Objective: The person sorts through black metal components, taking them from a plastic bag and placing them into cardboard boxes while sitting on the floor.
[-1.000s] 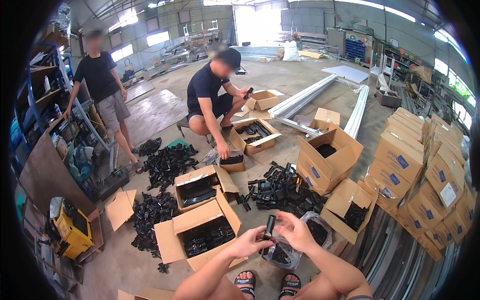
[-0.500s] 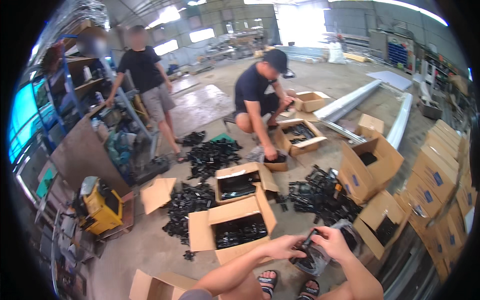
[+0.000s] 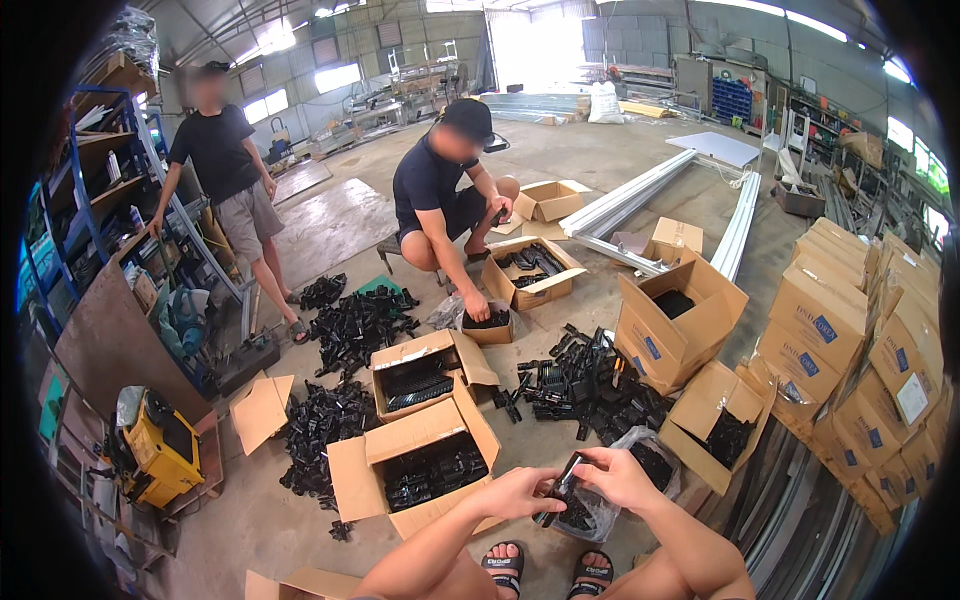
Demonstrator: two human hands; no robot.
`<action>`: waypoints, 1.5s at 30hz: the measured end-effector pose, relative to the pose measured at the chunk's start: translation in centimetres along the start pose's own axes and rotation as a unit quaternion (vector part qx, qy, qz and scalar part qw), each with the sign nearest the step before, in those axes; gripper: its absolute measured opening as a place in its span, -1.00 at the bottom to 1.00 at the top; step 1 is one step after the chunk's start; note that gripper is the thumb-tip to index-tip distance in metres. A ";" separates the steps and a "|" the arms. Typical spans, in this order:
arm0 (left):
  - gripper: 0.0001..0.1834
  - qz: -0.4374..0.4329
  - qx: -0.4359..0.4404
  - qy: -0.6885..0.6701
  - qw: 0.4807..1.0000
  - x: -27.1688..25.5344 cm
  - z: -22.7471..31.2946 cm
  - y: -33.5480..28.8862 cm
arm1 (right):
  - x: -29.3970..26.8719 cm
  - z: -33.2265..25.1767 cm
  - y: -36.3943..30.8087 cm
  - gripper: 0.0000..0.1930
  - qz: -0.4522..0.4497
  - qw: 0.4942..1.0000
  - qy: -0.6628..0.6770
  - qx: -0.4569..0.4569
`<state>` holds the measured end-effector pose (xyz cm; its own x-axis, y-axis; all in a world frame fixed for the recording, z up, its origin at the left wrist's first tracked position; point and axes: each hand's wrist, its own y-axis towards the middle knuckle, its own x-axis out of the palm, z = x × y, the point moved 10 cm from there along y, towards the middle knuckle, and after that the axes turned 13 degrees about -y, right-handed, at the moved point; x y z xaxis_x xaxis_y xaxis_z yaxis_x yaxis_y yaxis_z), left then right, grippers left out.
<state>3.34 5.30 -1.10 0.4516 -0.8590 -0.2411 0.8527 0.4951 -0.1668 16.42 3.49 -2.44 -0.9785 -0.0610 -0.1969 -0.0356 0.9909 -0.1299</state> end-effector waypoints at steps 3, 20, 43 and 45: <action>-0.39 -0.018 -0.028 0.008 0.999 0.0 -0.4 0.1 | -0.1 -0.1 -0.1 -0.67 0.007 1.000 0.000 0.001; -0.31 -0.033 -0.021 -0.094 0.995 0.4 -2.0 0.0 | -0.1 -0.8 0.5 -0.66 0.023 1.000 0.020 -0.001; -0.30 0.002 0.020 -0.205 0.979 0.5 -1.6 1.4 | -2.5 -1.1 0.5 -0.65 0.126 0.989 -0.018 -0.078; -0.30 0.003 0.041 -0.202 0.978 0.6 -1.3 1.4 | -2.5 -0.8 0.7 -0.63 0.120 0.989 -0.034 -0.081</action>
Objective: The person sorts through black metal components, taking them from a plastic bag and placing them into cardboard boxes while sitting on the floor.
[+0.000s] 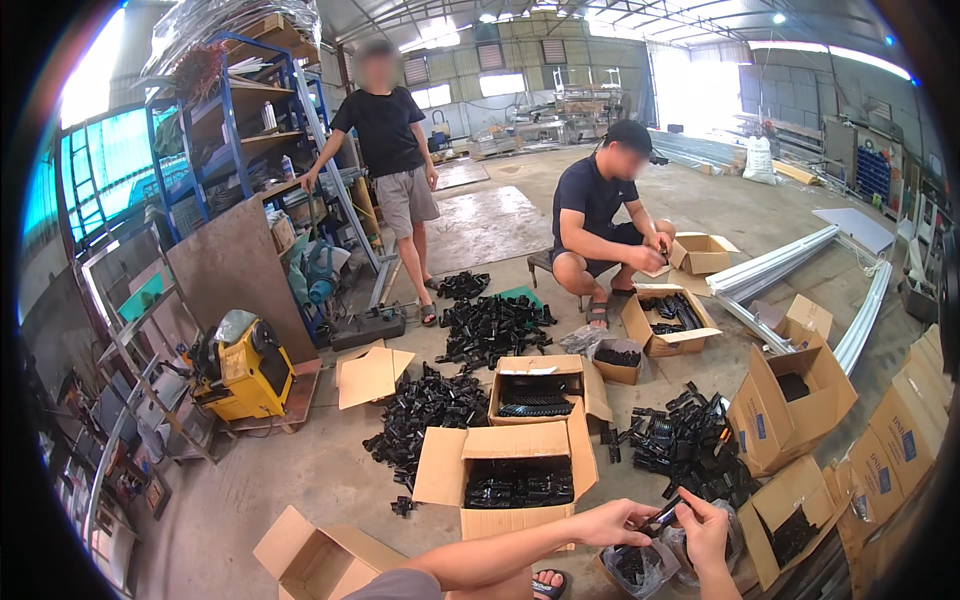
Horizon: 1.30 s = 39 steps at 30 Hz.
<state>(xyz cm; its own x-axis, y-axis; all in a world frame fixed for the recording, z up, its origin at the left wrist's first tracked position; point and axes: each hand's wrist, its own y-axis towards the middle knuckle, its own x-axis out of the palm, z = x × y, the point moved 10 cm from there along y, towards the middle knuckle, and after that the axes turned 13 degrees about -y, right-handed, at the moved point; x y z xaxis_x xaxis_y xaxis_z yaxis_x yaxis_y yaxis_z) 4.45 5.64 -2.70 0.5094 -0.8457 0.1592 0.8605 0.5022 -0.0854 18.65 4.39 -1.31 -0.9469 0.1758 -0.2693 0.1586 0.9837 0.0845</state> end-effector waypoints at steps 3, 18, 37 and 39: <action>-0.31 -0.002 0.006 0.028 1.000 0.1 0.6 -0.3 | 0.0 0.0 -0.1 -0.64 0.007 1.000 -0.011 -0.012; -0.30 -0.029 -0.001 0.105 0.994 2.0 3.0 -1.4 | -0.5 -0.8 -0.9 -0.73 -0.023 0.996 0.076 0.045; -0.36 0.022 0.011 0.074 0.997 0.1 1.7 -0.8 | -0.3 -0.5 -0.2 -0.71 0.006 0.999 0.038 0.014; -0.37 0.016 0.016 0.080 0.997 0.2 1.9 -0.9 | -0.1 -0.4 -0.4 -0.70 -0.004 0.997 0.068 0.036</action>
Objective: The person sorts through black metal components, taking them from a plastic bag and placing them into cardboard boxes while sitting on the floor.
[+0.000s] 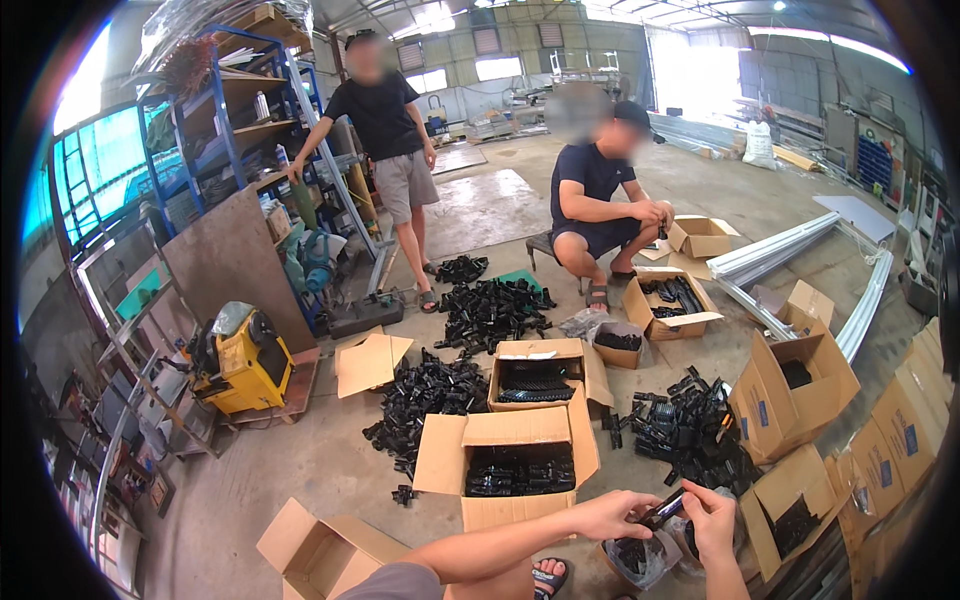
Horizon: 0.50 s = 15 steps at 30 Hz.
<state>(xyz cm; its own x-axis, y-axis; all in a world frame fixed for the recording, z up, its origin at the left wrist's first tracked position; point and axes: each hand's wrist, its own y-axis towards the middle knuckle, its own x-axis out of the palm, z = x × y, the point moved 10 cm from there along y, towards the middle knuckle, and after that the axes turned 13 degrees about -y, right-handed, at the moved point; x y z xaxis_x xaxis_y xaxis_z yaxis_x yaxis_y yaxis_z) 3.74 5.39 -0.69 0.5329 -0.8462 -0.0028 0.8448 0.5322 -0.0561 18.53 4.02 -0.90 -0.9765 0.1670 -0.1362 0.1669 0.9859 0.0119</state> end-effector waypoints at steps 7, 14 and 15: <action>-0.28 -0.003 -0.001 -0.024 1.000 0.6 -0.9 0.1 | -0.4 0.6 -0.2 -0.74 0.009 0.997 0.047 0.053; -0.24 0.019 -0.063 -0.008 0.998 0.4 -2.3 0.7 | -1.4 1.3 0.3 -0.71 0.022 0.998 0.006 0.067; -0.25 0.032 -0.057 0.016 0.998 0.0 -2.4 0.2 | -0.8 1.5 0.6 -0.72 0.012 0.998 0.003 0.061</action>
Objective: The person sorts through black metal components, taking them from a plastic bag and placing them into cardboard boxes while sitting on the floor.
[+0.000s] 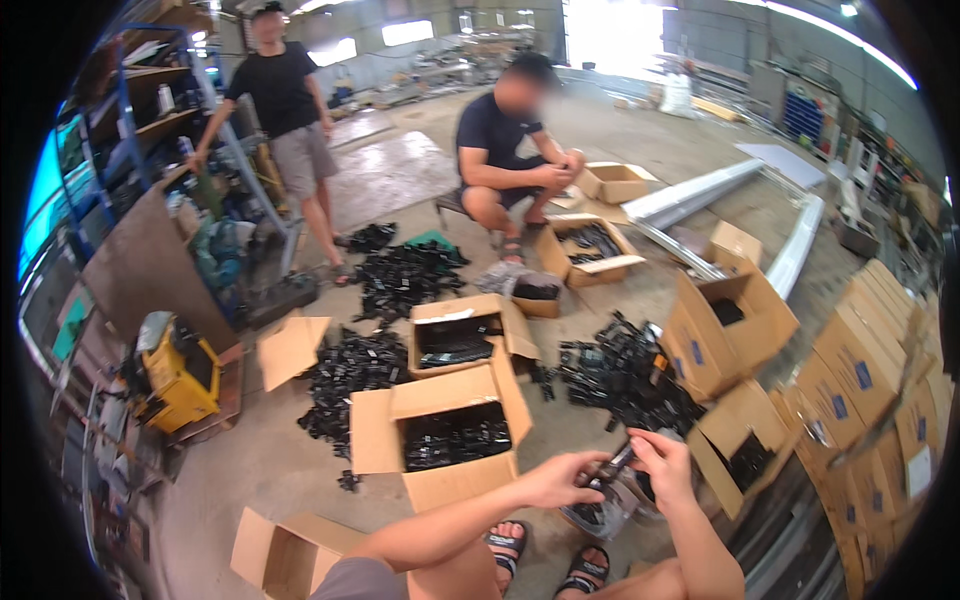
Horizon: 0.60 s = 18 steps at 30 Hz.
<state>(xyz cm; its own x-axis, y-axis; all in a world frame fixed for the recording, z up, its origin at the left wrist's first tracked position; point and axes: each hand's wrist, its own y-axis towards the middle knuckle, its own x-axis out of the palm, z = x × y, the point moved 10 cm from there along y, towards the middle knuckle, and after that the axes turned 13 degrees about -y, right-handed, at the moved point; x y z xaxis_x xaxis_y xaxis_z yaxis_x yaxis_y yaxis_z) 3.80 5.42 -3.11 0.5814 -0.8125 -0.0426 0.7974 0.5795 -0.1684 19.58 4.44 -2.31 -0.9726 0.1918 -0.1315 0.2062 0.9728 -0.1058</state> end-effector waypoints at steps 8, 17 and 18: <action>-0.25 -0.004 0.021 -0.024 0.999 0.4 0.2 0.8 | -0.8 0.6 0.0 -0.72 -0.028 0.999 0.034 0.006; -0.19 0.037 0.002 0.041 0.998 -1.7 1.5 -0.3 | 0.2 -3.0 -0.8 -0.69 -0.001 0.982 -0.132 -0.138; -0.19 0.040 0.002 0.026 0.999 -1.9 1.5 -0.3 | 0.4 -3.6 -0.9 -0.68 0.016 0.974 -0.142 -0.173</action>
<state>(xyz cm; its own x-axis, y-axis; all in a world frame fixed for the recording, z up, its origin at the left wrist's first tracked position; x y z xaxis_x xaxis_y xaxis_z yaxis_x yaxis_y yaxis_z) 2.69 6.86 -1.54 0.6348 -0.7653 -0.1065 0.7491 0.6434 -0.1577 18.65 4.07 1.30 -0.8867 0.2276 -0.4024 0.1401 0.9618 0.2354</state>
